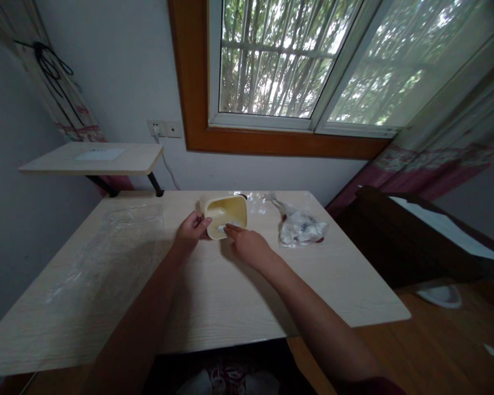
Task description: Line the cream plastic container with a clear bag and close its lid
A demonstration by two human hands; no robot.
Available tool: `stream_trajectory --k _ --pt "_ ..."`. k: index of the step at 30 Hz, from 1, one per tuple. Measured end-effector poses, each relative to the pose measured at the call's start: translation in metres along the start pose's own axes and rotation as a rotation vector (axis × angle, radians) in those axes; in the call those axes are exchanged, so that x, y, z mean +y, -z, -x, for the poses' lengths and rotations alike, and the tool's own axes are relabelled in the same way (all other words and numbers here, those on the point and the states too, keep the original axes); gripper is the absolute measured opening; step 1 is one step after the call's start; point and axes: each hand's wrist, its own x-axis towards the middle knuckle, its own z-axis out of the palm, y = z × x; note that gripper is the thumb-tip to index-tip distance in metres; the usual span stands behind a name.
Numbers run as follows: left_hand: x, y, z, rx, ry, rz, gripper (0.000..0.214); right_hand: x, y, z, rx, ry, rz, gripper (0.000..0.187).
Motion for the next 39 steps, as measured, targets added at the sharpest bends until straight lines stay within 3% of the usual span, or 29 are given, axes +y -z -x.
stream_trajectory --k 6,19,28,39 --pt "-0.006 0.002 0.001 -0.009 -0.024 -0.018 0.048 -0.020 -0.007 0.002 0.048 0.134 -0.156 0.060" --pt "-0.002 -0.001 0.002 -0.001 -0.008 -0.004 0.050 0.011 0.002 0.013 0.015 -0.125 0.075 0.059" --pt "-0.005 -0.001 0.004 -0.025 -0.018 -0.019 0.047 -0.020 -0.006 0.016 0.047 0.077 -0.140 0.060" --pt "0.000 -0.002 0.003 -0.010 0.005 -0.009 0.051 0.010 -0.003 0.017 0.014 -0.151 0.063 0.062"
